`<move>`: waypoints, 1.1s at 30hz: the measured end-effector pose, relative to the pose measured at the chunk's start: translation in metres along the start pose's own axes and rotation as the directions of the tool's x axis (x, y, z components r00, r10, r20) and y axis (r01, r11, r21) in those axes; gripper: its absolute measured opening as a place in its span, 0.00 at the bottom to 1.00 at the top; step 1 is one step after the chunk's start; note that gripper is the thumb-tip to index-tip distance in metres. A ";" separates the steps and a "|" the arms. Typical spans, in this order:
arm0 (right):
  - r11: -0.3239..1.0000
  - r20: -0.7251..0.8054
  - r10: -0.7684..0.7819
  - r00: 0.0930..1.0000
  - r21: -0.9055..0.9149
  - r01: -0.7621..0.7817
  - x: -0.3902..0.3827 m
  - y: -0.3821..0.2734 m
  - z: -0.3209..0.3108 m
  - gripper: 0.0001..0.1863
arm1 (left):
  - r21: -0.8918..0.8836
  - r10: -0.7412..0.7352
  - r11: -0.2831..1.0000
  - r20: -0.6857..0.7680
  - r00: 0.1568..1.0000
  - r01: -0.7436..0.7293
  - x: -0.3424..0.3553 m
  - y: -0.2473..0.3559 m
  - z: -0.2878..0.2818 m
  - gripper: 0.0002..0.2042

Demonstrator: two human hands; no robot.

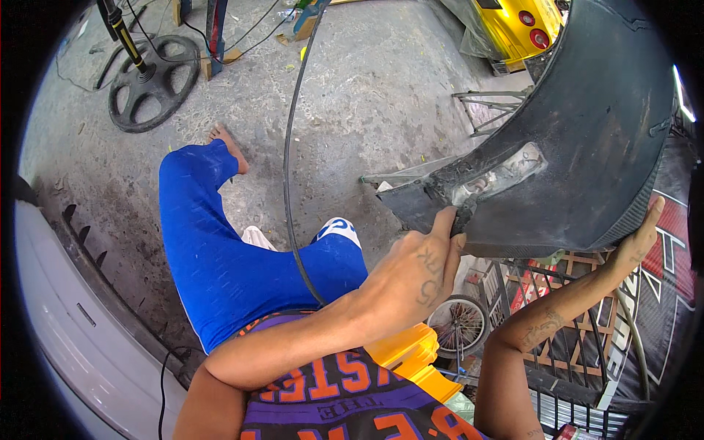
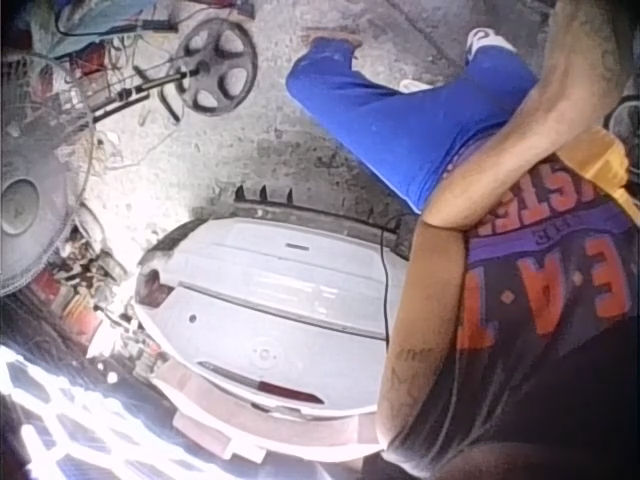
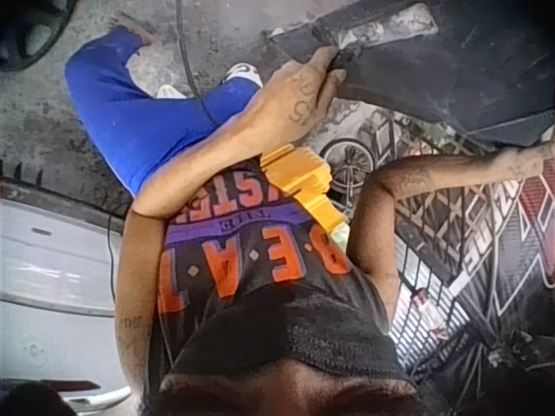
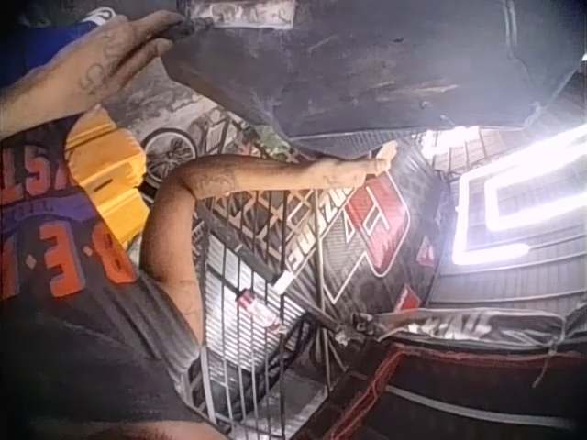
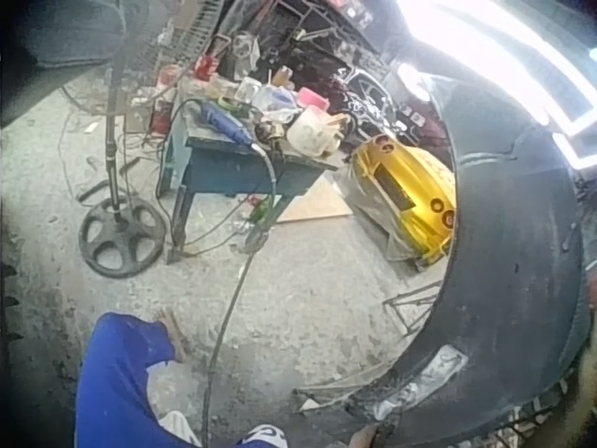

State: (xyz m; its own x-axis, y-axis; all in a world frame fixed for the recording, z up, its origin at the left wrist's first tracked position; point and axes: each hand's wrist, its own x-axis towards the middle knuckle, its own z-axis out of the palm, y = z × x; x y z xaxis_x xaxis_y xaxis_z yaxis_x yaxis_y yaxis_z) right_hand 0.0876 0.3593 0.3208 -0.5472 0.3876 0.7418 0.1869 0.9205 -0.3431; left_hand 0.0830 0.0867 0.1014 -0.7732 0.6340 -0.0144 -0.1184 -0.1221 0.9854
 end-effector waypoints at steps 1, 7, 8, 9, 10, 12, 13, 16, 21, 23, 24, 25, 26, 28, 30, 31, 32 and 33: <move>1.000 0.000 0.000 1.000 0.001 0.000 0.000 0.000 0.001 0.33 | -0.001 0.016 1.000 -0.010 1.000 -0.016 0.000 -0.001 0.001 0.18; 0.998 -0.001 0.012 1.000 0.066 -0.012 0.001 0.003 0.000 0.34 | -0.021 0.040 0.999 -0.028 0.999 -0.041 0.000 -0.005 0.000 0.17; 0.997 0.000 0.021 1.000 0.070 -0.021 0.002 0.003 -0.001 0.35 | -0.028 0.041 0.999 -0.031 0.999 -0.042 0.001 -0.005 0.000 0.17; 0.997 0.000 0.030 1.000 0.074 -0.030 0.002 0.004 -0.002 0.35 | -0.028 0.041 0.999 -0.031 0.999 -0.042 0.001 -0.003 -0.001 0.17; 0.997 0.001 0.030 1.000 0.075 -0.030 0.002 0.004 -0.002 0.35 | -0.017 0.030 0.999 -0.024 0.999 -0.031 0.001 -0.001 -0.002 0.17; 0.995 0.000 0.038 0.999 0.093 -0.038 0.003 0.005 -0.003 0.35 | -0.006 0.020 1.000 -0.017 1.000 -0.020 0.001 0.001 -0.002 0.17; 0.995 0.000 0.038 0.999 0.093 -0.037 0.003 0.005 -0.003 0.35 | -0.001 0.023 1.000 -0.015 1.000 -0.023 0.001 0.000 -0.001 0.17; 0.994 -0.004 0.034 0.999 0.108 -0.034 0.003 0.006 -0.003 0.35 | 0.010 0.023 1.000 -0.009 1.000 -0.023 0.001 -0.004 -0.001 0.17; 0.991 -0.007 0.114 0.993 0.073 -0.114 0.000 -0.002 -0.001 0.36 | -0.001 0.062 0.998 -0.025 0.998 -0.062 0.001 -0.005 -0.002 0.17; 0.991 0.002 0.099 0.995 0.090 -0.099 0.002 0.002 -0.002 0.36 | -0.002 0.035 0.999 -0.010 0.999 -0.035 0.001 -0.002 -0.003 0.16; 0.991 0.009 0.083 0.997 0.107 -0.083 0.003 0.004 -0.003 0.36 | -0.003 0.036 0.999 -0.009 0.999 -0.037 0.001 -0.003 -0.003 0.16; 0.991 0.008 0.081 0.997 0.106 -0.081 0.003 0.004 -0.004 0.36 | -0.003 0.044 0.999 -0.012 0.999 -0.044 0.000 -0.006 -0.002 0.16; 0.994 0.005 0.054 0.999 0.090 -0.055 0.003 0.005 -0.004 0.36 | -0.001 0.050 0.999 -0.014 0.999 -0.050 0.001 -0.008 -0.001 0.16; 0.997 0.001 0.028 1.000 0.073 -0.028 0.003 0.006 -0.004 0.37 | 0.011 0.059 0.998 -0.021 0.998 -0.058 0.001 -0.011 0.000 0.16; 0.984 0.022 0.122 0.992 0.129 -0.124 0.004 0.004 -0.003 0.37 | 0.024 0.067 0.998 -0.026 0.997 -0.066 0.000 -0.011 -0.001 0.16; 0.984 0.022 0.123 0.992 0.129 -0.124 0.004 0.005 -0.004 0.37 | 0.031 0.059 0.998 -0.020 0.998 -0.059 0.000 -0.011 -0.002 0.16; 0.985 0.029 0.112 0.993 0.126 -0.115 0.005 0.007 -0.005 0.37 | 0.038 0.053 0.998 -0.015 0.998 -0.052 0.000 -0.010 -0.003 0.16; 0.987 0.036 0.101 0.994 0.123 -0.105 0.006 0.007 -0.005 0.37 | 0.038 0.054 0.998 -0.015 0.998 -0.053 0.000 -0.009 -0.004 0.16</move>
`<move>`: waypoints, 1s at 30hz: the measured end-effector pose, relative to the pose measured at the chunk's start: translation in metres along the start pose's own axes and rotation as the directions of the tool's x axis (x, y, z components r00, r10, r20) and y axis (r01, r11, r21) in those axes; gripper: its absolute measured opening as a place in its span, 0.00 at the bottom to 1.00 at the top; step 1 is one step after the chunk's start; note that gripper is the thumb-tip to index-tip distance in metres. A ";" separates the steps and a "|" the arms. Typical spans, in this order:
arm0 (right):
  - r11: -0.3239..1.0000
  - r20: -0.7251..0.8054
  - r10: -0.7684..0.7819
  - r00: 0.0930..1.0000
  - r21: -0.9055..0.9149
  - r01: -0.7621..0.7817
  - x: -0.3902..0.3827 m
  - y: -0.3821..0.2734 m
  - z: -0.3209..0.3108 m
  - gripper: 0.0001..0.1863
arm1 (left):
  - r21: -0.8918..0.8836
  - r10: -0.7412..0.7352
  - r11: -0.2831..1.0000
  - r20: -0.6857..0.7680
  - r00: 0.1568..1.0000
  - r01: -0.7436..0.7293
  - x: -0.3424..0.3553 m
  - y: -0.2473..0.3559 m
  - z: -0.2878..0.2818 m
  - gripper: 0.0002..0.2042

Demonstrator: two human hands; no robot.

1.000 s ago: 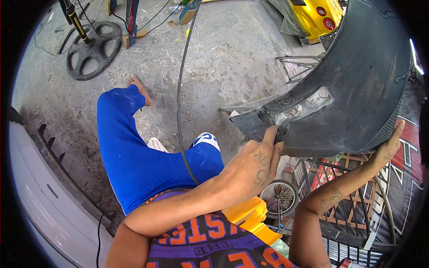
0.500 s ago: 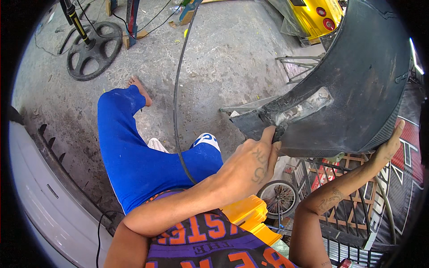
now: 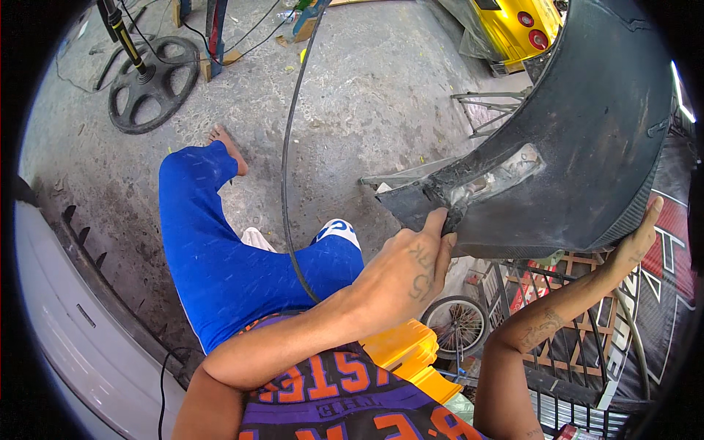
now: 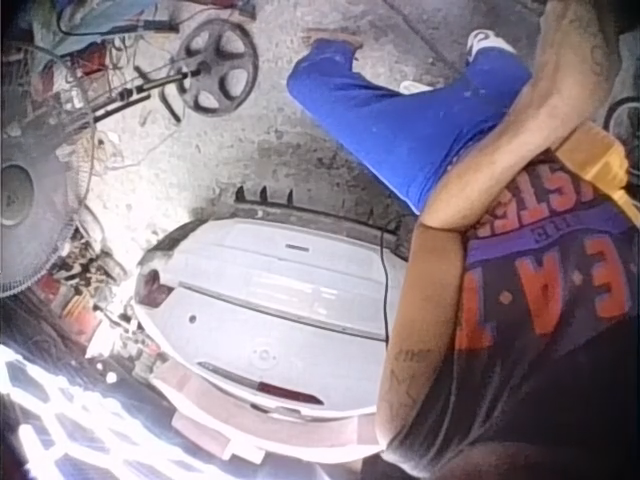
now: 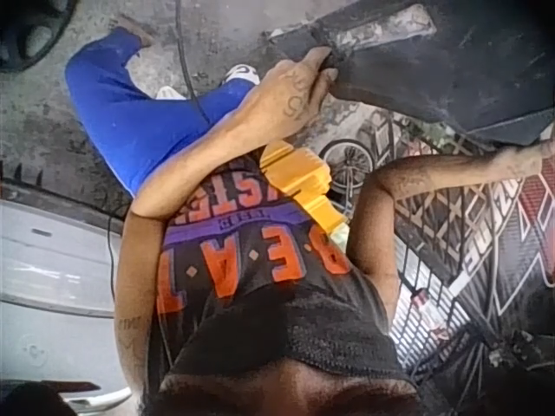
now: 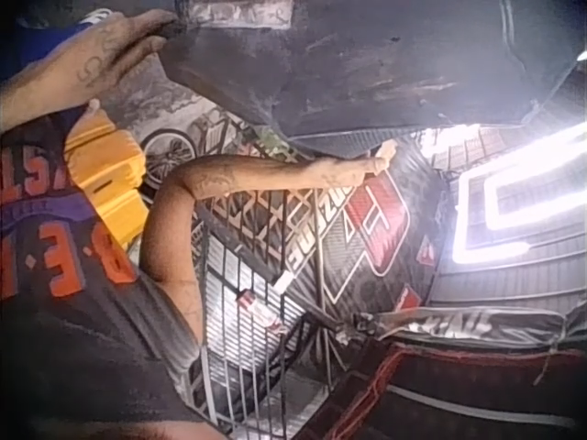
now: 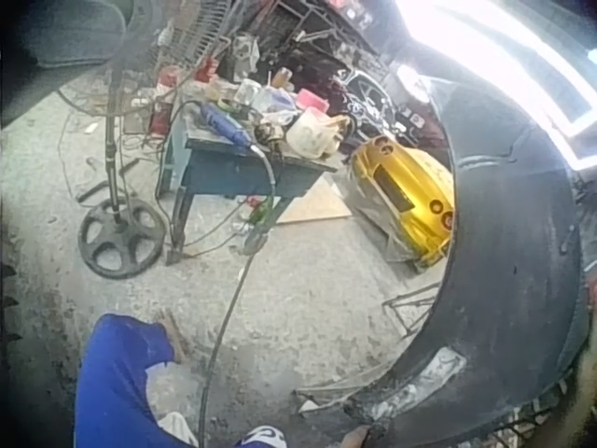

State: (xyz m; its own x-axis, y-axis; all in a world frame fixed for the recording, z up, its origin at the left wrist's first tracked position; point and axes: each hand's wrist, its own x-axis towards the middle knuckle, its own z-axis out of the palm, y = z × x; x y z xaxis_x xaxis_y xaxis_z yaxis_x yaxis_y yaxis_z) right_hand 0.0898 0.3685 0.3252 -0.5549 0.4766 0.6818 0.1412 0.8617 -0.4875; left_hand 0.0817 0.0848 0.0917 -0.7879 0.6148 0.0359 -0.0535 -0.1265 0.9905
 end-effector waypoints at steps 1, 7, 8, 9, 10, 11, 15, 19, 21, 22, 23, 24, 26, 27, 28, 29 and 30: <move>1.000 0.000 -0.001 1.000 0.001 0.001 0.000 -0.001 0.000 0.37 | -0.003 0.012 1.000 -0.012 1.000 -0.012 0.000 0.001 -0.001 0.16; 1.000 0.003 -0.011 1.000 -0.023 0.011 0.000 0.000 -0.001 0.37 | -0.045 0.015 0.999 -0.017 1.000 -0.015 0.000 0.002 0.000 0.16; 0.999 0.008 -0.025 1.000 -0.022 0.026 0.000 0.000 -0.002 0.37 | -0.050 0.010 0.999 -0.016 1.000 -0.010 -0.001 0.004 0.000 0.16; 0.999 0.013 -0.040 0.999 -0.020 0.040 0.000 0.000 -0.002 0.37 | -0.050 0.010 0.999 -0.014 1.000 -0.011 0.000 0.006 0.000 0.16; 0.999 0.012 -0.040 0.999 -0.022 0.040 0.000 0.001 -0.003 0.37 | -0.054 0.002 0.999 -0.006 1.000 -0.002 0.000 0.009 -0.002 0.17; 0.999 0.010 -0.037 0.999 -0.026 0.037 0.000 0.001 -0.003 0.37 | -0.056 -0.007 0.998 0.001 1.000 0.007 0.001 0.012 -0.003 0.17; 1.000 -0.003 -0.003 1.000 -0.030 0.003 0.000 0.000 -0.002 0.36 | -0.061 -0.007 0.998 -0.002 1.000 0.007 0.002 0.018 -0.003 0.17; 0.996 0.009 0.066 0.998 -0.062 -0.065 0.002 0.001 -0.006 0.37 | -0.063 -0.017 0.998 0.007 1.000 0.017 0.003 0.018 -0.002 0.17; 0.994 0.015 0.097 0.995 -0.048 -0.096 0.003 0.001 -0.006 0.37 | -0.054 -0.015 0.998 0.002 1.000 0.015 0.003 0.018 -0.002 0.17; 0.994 0.014 0.097 0.995 -0.047 -0.097 0.003 0.002 -0.007 0.37 | -0.064 -0.006 0.998 0.002 1.000 0.006 0.004 0.018 -0.002 0.17; 0.997 0.032 0.070 0.997 -0.045 -0.069 0.003 0.004 -0.008 0.37 | -0.072 0.003 0.997 0.002 1.000 -0.003 0.004 0.018 -0.002 0.17; 0.998 0.051 0.043 0.998 -0.043 -0.041 0.004 0.005 -0.009 0.37 | -0.070 0.004 0.998 0.001 1.000 -0.004 0.004 0.019 -0.002 0.17; 0.999 0.044 0.040 0.998 -0.025 -0.039 0.006 0.009 -0.011 0.36 | -0.037 -0.002 0.999 -0.007 1.000 0.002 0.004 0.019 -0.002 0.17; 0.999 0.038 0.037 0.999 -0.010 -0.036 0.006 0.009 -0.011 0.34 | -0.036 -0.002 0.999 -0.006 1.000 0.002 0.004 0.019 -0.002 0.17; 0.999 0.037 0.037 0.999 -0.010 -0.037 0.005 0.008 -0.009 0.34 | -0.042 0.005 0.999 -0.004 1.000 -0.005 0.004 0.020 -0.002 0.17; 0.999 0.026 0.036 0.999 0.004 -0.036 0.003 0.004 -0.006 0.35 | -0.047 0.010 0.999 -0.004 1.000 -0.010 0.005 0.020 -0.002 0.17; 0.999 0.015 0.035 0.999 0.018 -0.036 0.001 0.002 -0.004 0.35 | -0.046 0.009 0.999 -0.004 1.000 -0.010 0.005 0.019 -0.002 0.17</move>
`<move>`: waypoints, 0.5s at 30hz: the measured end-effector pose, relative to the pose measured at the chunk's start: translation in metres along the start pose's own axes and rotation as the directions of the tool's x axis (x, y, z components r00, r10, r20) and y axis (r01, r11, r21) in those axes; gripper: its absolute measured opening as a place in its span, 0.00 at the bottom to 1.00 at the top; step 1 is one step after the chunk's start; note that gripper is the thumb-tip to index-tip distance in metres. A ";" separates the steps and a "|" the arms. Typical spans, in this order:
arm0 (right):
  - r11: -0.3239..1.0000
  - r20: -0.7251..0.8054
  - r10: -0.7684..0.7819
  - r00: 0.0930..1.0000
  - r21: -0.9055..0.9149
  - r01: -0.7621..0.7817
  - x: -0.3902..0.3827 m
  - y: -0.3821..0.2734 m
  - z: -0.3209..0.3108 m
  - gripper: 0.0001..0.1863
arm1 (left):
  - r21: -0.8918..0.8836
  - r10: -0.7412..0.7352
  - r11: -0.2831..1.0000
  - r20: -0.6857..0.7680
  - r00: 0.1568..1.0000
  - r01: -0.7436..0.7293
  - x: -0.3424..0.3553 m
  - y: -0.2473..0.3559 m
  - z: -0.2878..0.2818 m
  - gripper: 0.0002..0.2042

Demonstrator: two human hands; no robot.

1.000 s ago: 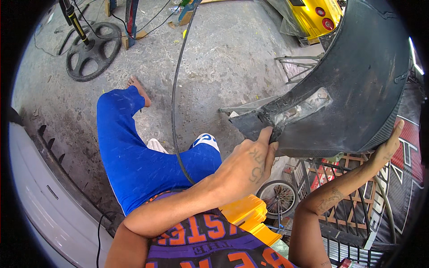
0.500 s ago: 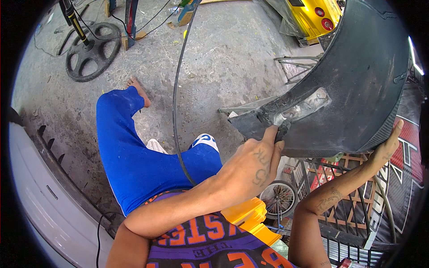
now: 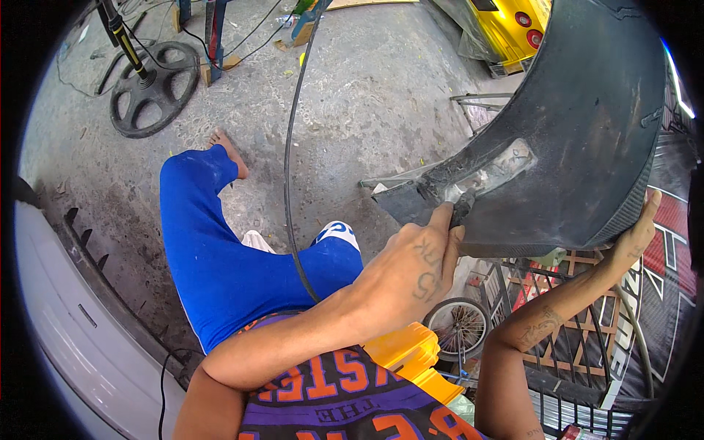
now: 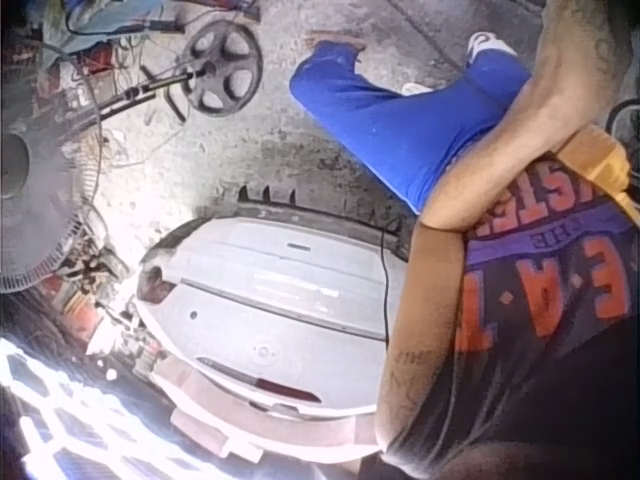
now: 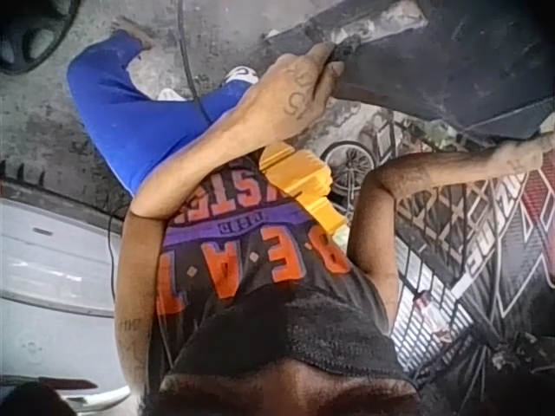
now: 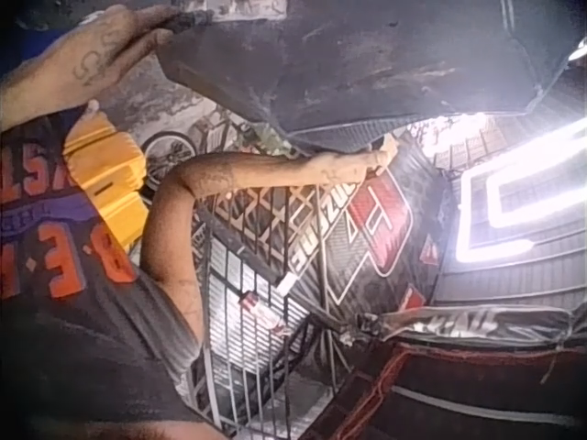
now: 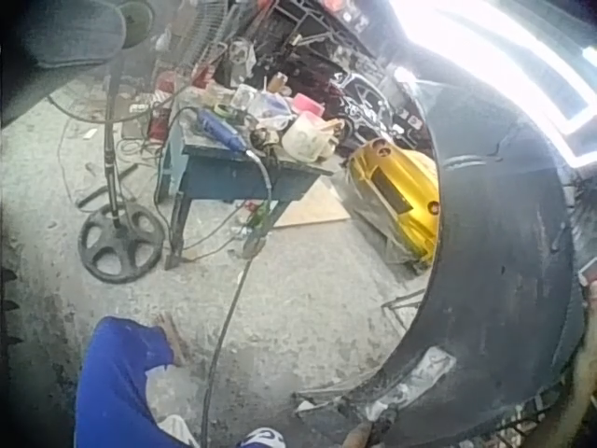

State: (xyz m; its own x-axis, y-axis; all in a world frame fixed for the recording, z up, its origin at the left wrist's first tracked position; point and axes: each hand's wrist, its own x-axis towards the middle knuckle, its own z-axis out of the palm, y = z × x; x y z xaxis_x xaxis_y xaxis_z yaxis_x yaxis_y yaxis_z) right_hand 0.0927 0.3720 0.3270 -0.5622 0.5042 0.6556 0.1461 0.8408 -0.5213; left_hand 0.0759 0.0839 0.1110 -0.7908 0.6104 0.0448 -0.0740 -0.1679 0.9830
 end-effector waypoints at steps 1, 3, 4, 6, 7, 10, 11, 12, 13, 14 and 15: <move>1.000 0.000 0.000 1.000 0.001 0.000 0.001 0.002 -0.001 0.35 | 0.004 0.012 1.000 -0.004 1.000 -0.012 0.000 0.000 0.000 0.17; 0.999 0.000 0.027 1.000 -0.021 -0.027 0.005 0.005 -0.004 0.34 | 0.006 0.025 1.000 -0.007 1.000 -0.025 0.001 0.000 0.000 0.17; 0.999 0.000 0.026 1.000 -0.021 -0.026 0.005 0.006 -0.005 0.34 | 0.009 0.018 1.000 -0.005 1.000 -0.018 0.001 0.000 0.000 0.17; 0.998 -0.001 0.013 1.000 -0.055 -0.013 0.007 0.008 -0.006 0.38 | 0.015 0.009 1.000 -0.005 1.000 -0.009 0.001 0.000 -0.001 0.17; 0.998 0.000 0.013 1.000 -0.054 -0.013 0.008 0.009 -0.007 0.38 | 0.003 0.007 1.000 -0.003 1.000 -0.007 0.001 0.000 -0.001 0.17; 0.999 0.062 0.035 0.997 -0.021 -0.033 0.013 0.015 -0.012 0.38 | -0.010 0.004 1.000 0.001 1.000 -0.004 0.000 0.000 -0.002 0.17; 0.999 0.067 -0.007 0.998 -0.040 0.010 0.015 0.017 -0.014 0.38 | -0.009 0.004 1.000 0.004 1.000 -0.004 0.000 0.000 -0.002 0.16; 0.997 0.073 -0.050 0.996 -0.059 0.054 0.015 0.018 -0.015 0.38 | -0.010 0.005 1.000 0.005 1.000 -0.005 0.000 0.001 -0.003 0.16; 0.997 0.070 -0.051 0.996 -0.061 0.055 0.015 0.017 -0.015 0.38 | -0.010 -0.004 1.000 0.008 1.000 0.005 0.000 0.003 -0.004 0.16; 0.996 0.038 0.002 0.999 -0.089 0.001 0.014 0.014 -0.014 0.38 | -0.013 -0.009 1.000 0.018 1.000 0.009 0.002 0.005 -0.004 0.16; 0.992 0.001 0.054 0.999 -0.116 -0.053 0.014 0.010 -0.014 0.38 | -0.017 0.000 1.000 0.029 1.000 0.000 0.003 0.005 -0.005 0.16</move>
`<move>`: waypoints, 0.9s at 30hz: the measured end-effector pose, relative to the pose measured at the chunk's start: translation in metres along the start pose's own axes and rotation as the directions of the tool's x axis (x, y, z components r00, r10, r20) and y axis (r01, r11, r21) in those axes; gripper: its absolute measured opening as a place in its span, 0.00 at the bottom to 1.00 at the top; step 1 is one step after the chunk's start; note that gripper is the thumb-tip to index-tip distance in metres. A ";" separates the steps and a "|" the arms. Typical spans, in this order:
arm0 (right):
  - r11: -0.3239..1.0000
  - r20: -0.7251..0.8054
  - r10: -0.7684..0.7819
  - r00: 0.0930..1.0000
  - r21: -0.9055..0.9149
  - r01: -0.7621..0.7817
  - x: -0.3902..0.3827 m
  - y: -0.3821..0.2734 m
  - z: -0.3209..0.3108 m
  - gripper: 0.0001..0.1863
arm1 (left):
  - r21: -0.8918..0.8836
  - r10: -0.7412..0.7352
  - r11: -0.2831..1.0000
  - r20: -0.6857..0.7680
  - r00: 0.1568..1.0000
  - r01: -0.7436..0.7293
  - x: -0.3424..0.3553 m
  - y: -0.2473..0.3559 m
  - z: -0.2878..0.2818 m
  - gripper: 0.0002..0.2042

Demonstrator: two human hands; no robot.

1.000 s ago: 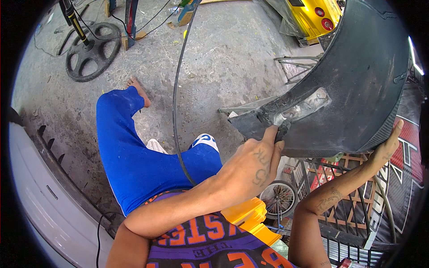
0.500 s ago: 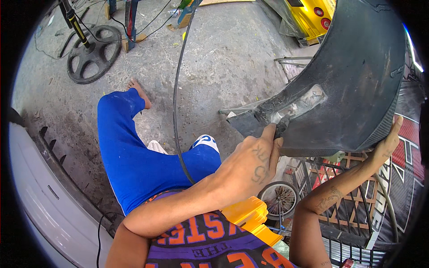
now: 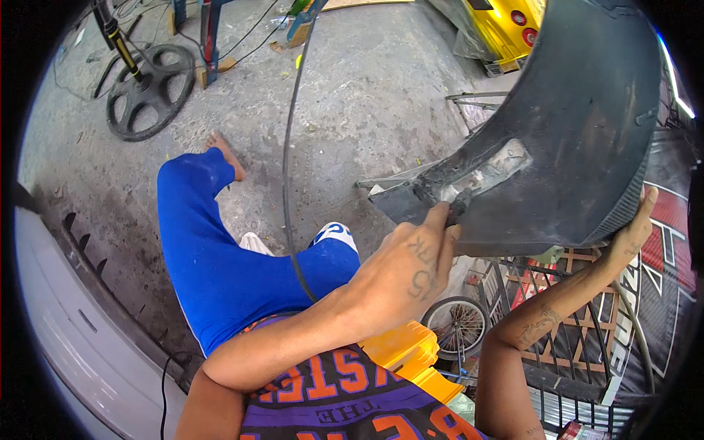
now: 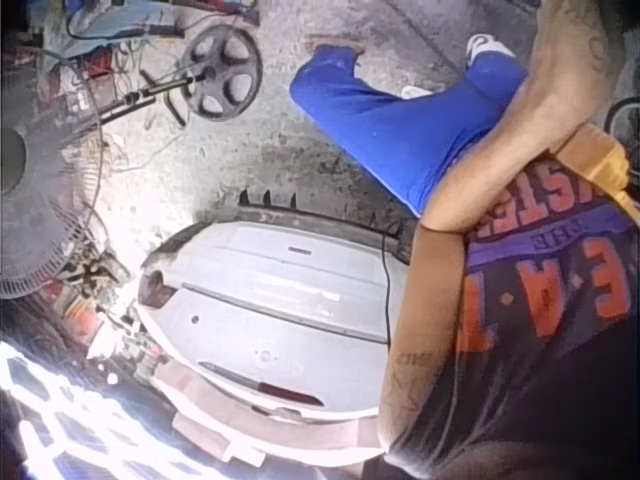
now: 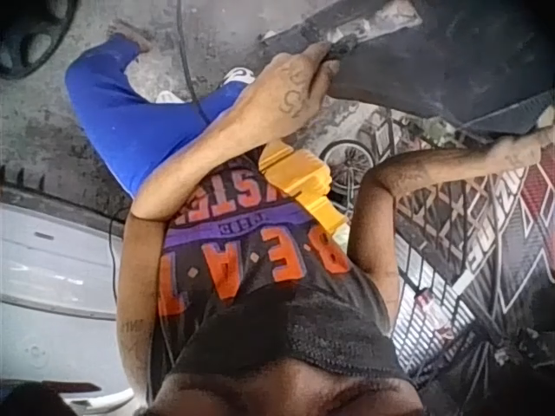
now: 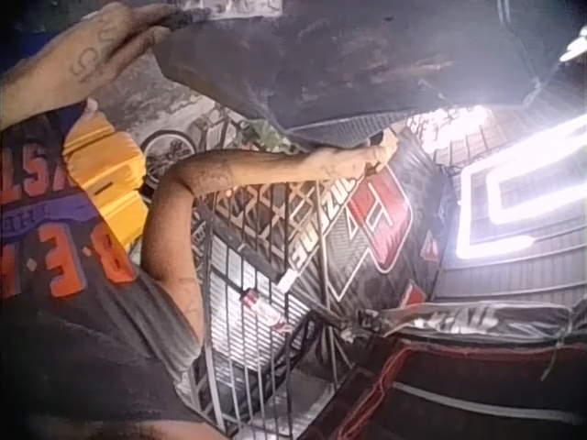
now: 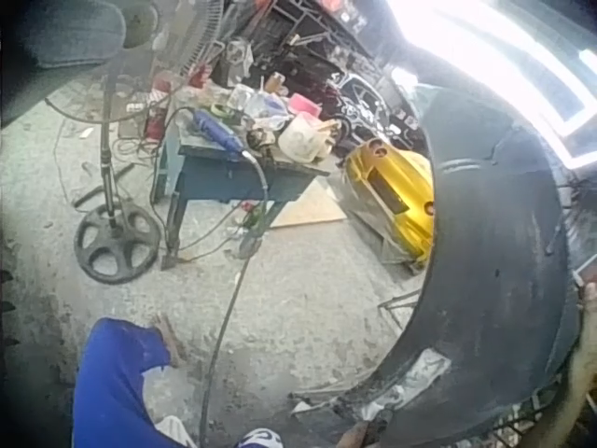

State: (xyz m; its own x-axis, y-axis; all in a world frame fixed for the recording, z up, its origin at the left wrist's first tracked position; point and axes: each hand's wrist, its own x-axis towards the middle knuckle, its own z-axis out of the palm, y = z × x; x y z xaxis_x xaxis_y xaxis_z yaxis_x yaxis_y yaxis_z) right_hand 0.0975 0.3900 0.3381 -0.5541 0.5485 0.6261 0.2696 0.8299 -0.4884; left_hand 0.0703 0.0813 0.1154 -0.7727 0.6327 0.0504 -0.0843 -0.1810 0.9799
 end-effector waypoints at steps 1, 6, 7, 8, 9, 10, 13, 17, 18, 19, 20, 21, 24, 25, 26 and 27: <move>1.000 -0.016 -0.003 1.000 -0.010 0.003 -0.003 -0.004 0.004 0.38 | 0.014 -0.049 0.999 0.000 0.999 0.049 -0.001 -0.001 -0.001 0.16; 0.956 -0.077 -0.245 0.966 -0.185 0.228 0.009 0.021 0.002 0.36 | 0.162 0.054 0.986 -0.102 0.993 -0.037 -0.008 -0.014 0.001 0.18; 0.988 -0.131 -0.128 0.983 -0.100 0.115 -0.002 0.010 0.017 0.35 | 0.152 0.077 0.986 -0.071 0.995 -0.065 -0.006 -0.014 0.000 0.18; 0.989 -0.084 -0.130 0.988 -0.084 0.123 -0.013 0.000 0.025 0.33 | 0.111 0.025 0.994 -0.067 0.997 -0.017 -0.006 -0.014 -0.003 0.18; 0.988 -0.045 -0.139 0.989 -0.074 0.135 -0.020 -0.011 0.023 0.33 | 0.066 -0.020 0.998 -0.055 0.998 0.023 -0.005 -0.012 -0.006 0.18; 0.985 -0.032 -0.162 0.986 -0.070 0.159 -0.018 -0.012 0.017 0.34 | 0.067 -0.025 0.997 -0.035 0.999 0.027 -0.004 -0.013 -0.006 0.18; 0.978 -0.027 -0.182 0.983 -0.108 0.178 -0.016 -0.003 0.015 0.35 | 0.129 0.055 0.991 -0.065 0.996 -0.046 -0.003 -0.022 -0.008 0.18; 0.967 -0.037 -0.232 0.972 -0.118 0.226 -0.025 -0.015 0.022 0.35 | 0.133 0.104 0.987 -0.108 0.989 -0.089 0.002 -0.039 -0.008 0.19; 0.968 -0.040 -0.205 0.978 -0.154 0.197 -0.026 -0.018 0.017 0.36 | 0.122 0.116 0.987 -0.092 0.989 -0.105 0.003 -0.040 -0.003 0.20; 0.964 -0.015 -0.217 0.976 -0.160 0.212 -0.020 -0.009 0.011 0.36 | 0.111 0.128 0.987 -0.076 0.989 -0.119 0.004 -0.040 -0.002 0.20; 0.964 -0.019 -0.220 0.975 -0.158 0.214 -0.019 -0.009 0.008 0.36 | 0.117 0.126 0.986 -0.081 0.989 -0.116 0.004 -0.039 -0.002 0.20; 0.963 -0.023 -0.223 0.975 -0.158 0.216 -0.019 -0.007 0.008 0.37 | 0.093 0.138 0.987 -0.064 0.988 -0.131 0.005 -0.038 -0.002 0.20; 0.952 -0.061 -0.250 0.966 -0.196 0.234 -0.021 -0.006 0.015 0.37 | 0.060 0.115 0.992 -0.024 0.993 -0.113 0.005 -0.039 -0.007 0.20; 0.953 -0.056 -0.244 0.968 -0.199 0.229 -0.020 -0.007 0.017 0.37 | 0.052 0.087 0.995 -0.002 0.996 -0.087 0.005 -0.040 -0.008 0.20; 0.955 -0.058 -0.242 0.969 -0.189 0.227 -0.017 -0.011 0.021 0.37 | -0.013 0.071 0.997 0.014 0.997 -0.071 0.008 -0.037 -0.011 0.20; 0.958 -0.059 -0.239 0.969 -0.177 0.226 -0.016 -0.013 0.023 0.37 | -0.018 0.066 0.998 0.012 0.998 -0.065 0.006 -0.035 -0.011 0.20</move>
State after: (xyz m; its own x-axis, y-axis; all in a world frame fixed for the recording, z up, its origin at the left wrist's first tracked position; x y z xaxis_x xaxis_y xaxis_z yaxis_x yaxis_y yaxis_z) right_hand 0.0853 0.3682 0.3204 -0.5552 0.3390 0.7595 0.2728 0.9369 -0.2188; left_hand 0.0615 0.0832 0.0789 -0.7691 0.6283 0.1168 -0.0449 -0.2354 0.9709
